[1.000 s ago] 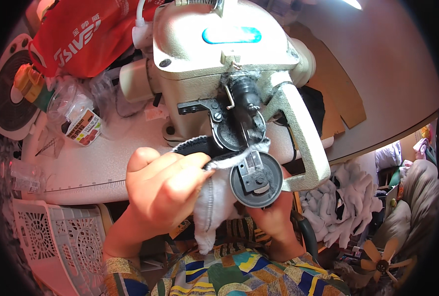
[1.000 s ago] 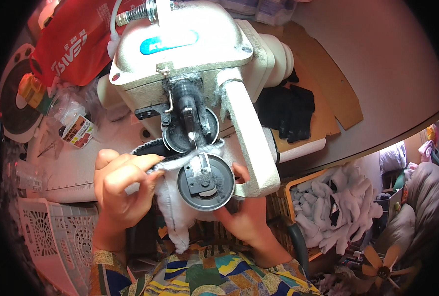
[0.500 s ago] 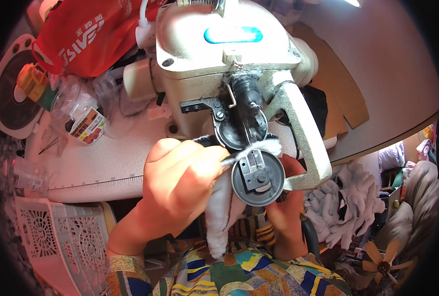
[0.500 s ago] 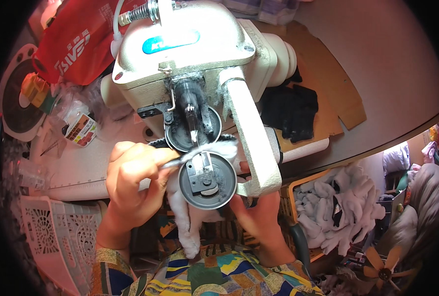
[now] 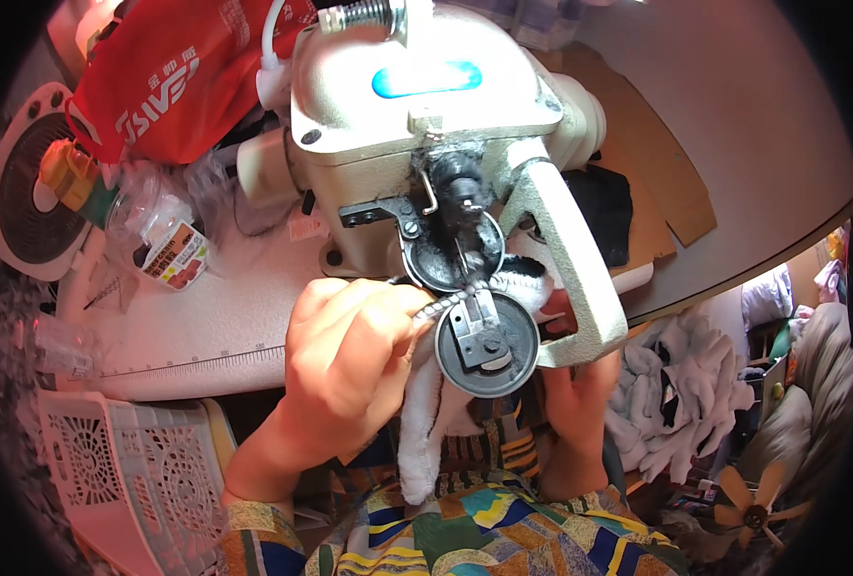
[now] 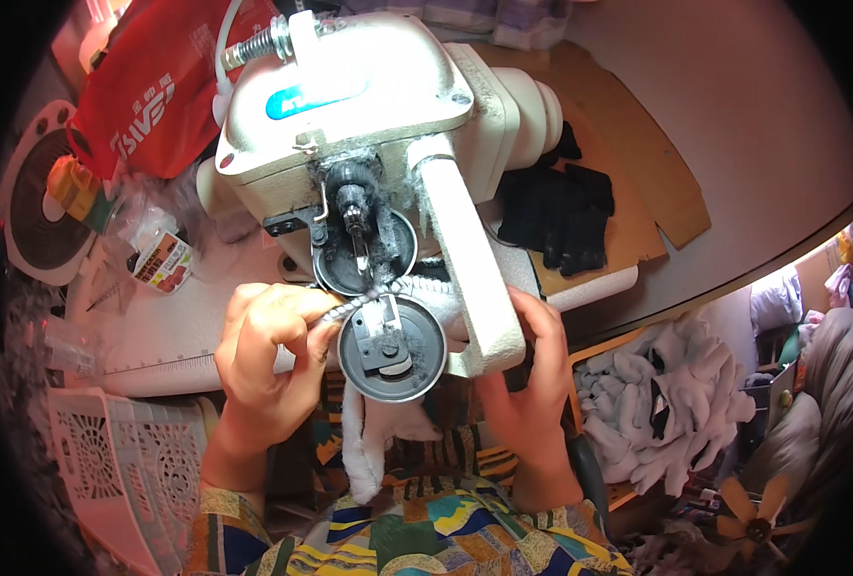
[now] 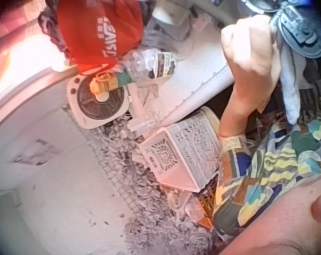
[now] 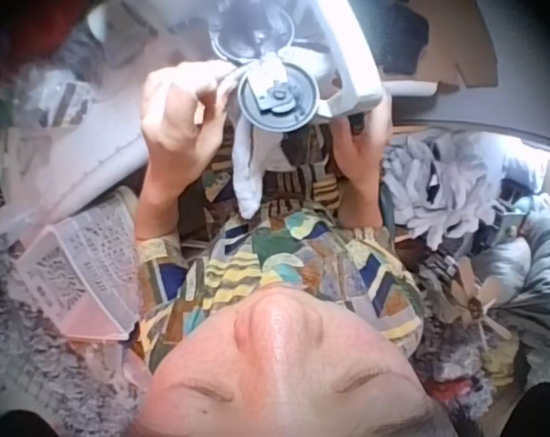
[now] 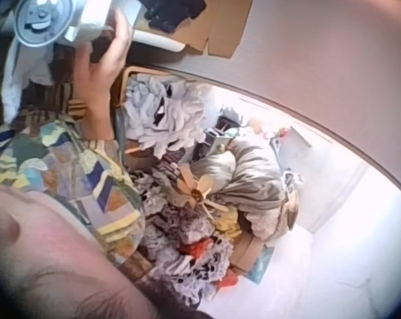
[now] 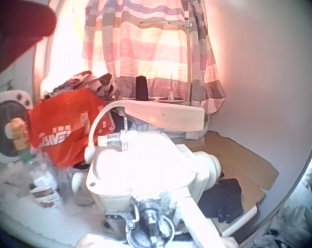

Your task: Assembling and sewing fabric parts for a plush toy using a specialized sewing machine.

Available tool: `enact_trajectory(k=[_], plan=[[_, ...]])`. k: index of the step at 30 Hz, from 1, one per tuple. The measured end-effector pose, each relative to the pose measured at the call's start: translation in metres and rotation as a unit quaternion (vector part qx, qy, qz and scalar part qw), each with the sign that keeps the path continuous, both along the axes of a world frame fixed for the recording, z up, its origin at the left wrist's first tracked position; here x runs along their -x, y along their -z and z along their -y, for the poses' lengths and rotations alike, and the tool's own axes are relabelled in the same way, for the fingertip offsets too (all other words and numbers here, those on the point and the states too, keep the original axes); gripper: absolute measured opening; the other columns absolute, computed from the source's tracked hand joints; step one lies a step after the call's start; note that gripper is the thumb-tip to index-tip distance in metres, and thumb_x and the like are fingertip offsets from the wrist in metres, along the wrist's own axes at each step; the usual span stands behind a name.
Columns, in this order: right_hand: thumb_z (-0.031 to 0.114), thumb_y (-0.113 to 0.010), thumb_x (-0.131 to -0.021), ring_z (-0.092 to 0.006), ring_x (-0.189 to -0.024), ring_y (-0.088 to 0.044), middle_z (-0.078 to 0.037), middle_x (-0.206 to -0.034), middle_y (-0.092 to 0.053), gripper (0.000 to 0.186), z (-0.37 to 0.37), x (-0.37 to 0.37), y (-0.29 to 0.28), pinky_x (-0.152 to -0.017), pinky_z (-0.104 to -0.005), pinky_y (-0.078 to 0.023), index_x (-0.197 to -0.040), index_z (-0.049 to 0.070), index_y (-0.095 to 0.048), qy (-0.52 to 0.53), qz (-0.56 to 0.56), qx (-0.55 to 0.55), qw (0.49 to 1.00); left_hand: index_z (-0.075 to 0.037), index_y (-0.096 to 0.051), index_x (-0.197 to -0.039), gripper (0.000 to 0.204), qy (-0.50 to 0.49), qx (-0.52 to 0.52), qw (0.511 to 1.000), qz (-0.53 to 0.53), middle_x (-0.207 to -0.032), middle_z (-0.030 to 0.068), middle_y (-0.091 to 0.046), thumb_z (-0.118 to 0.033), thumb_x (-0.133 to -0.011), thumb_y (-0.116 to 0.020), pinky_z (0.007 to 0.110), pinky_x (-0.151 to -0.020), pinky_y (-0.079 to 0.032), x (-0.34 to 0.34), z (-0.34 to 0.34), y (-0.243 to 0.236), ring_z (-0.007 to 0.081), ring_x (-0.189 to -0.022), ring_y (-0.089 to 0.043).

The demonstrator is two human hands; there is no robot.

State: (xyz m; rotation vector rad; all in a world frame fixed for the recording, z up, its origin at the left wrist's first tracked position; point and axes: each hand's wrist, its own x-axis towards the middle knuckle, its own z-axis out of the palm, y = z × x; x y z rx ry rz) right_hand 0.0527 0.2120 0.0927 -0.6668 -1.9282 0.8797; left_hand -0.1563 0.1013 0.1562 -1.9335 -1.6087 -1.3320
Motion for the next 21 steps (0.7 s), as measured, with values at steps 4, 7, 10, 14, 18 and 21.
enact_trajectory(k=[4, 7, 10, 14, 18, 21], plan=[[0.006, -0.061, -0.084, -0.0228, -0.102, -0.058, -0.016, -0.115, -0.058, 0.04, -0.018, 0.018, -0.037, -0.087, -0.032, -0.045, -0.121, -0.006, -0.053, -0.069, -0.052, -0.032, 0.996, -0.004, -0.05, -0.085, 0.03, -0.021, -0.008, 1.0, 0.007, -0.086, 0.0098, -0.065, 0.012, -0.066, -0.068, 0.035, -0.071, -0.043, -0.004, 0.0, 0.002, 0.0267, -0.072, -0.062], [0.015, -0.059, -0.092, -0.0177, -0.089, -0.06, -0.013, -0.106, -0.066, 0.035, -0.032, 0.031, -0.045, -0.08, -0.0284, -0.047, -0.118, -0.007, -0.056, -0.208, -0.1, 0.059, 0.971, -0.005, -0.047, -0.083, 0.031, -0.034, -0.006, 0.999, 0.015, -0.085, 0.0096, -0.065, 0.011, -0.069, -0.07, 0.035, -0.071, -0.042, -0.008, -0.001, 0.004, 0.0267, -0.073, -0.062], [0.003, -0.066, -0.08, -0.0185, -0.089, -0.062, -0.011, -0.097, -0.063, 0.029, -0.033, 0.037, -0.054, -0.078, -0.0288, -0.047, -0.107, -0.005, -0.062, -0.213, -0.065, 0.106, 0.969, -0.006, -0.045, -0.081, 0.032, -0.035, 0.002, 0.998, 0.043, -0.083, 0.0095, -0.064, 0.01, -0.07, -0.071, 0.035, -0.071, -0.042, -0.011, -0.001, 0.004, 0.0262, -0.071, -0.06], [0.004, -0.066, -0.083, -0.0164, -0.088, -0.062, -0.009, -0.094, -0.063, 0.023, -0.01, 0.026, -0.007, -0.076, -0.0288, -0.048, -0.105, -0.002, -0.063, -0.2, 0.01, 0.17, 0.965, -0.006, -0.042, -0.077, 0.03, -0.027, 0.096, 0.989, 0.111, -0.076, 0.0084, -0.058, 0.008, -0.071, -0.069, 0.035, -0.067, -0.04, -0.015, 0.003, 0.012, 0.0267, -0.066, -0.054], [0.005, -0.073, -0.078, -0.0167, -0.085, -0.058, -0.006, -0.088, -0.064, 0.015, 0.048, 0.009, 0.056, -0.075, -0.0332, -0.045, -0.092, 0.002, -0.069, -0.22, 0.053, 0.305, 0.925, -0.004, -0.042, -0.077, 0.023, 0.049, 0.325, 0.93, 0.162, -0.075, 0.0103, -0.056, 0.008, -0.072, -0.061, 0.038, -0.067, -0.04, -0.019, 0.043, 0.042, 0.031, -0.071, -0.053], [0.006, -0.079, -0.068, -0.0213, -0.079, -0.056, -0.002, -0.079, -0.064, 0.02, 0.059, 0.004, 0.059, -0.073, -0.0314, -0.042, -0.087, 0.009, -0.074, -0.185, 0.053, 0.172, 0.966, -0.006, -0.042, -0.077, 0.024, 0.052, 0.244, 0.961, 0.118, -0.085, 0.0101, -0.065, 0.008, -0.073, -0.061, 0.037, -0.071, -0.042, -0.013, 0.064, 0.062, 0.0285, -0.076, -0.058]])
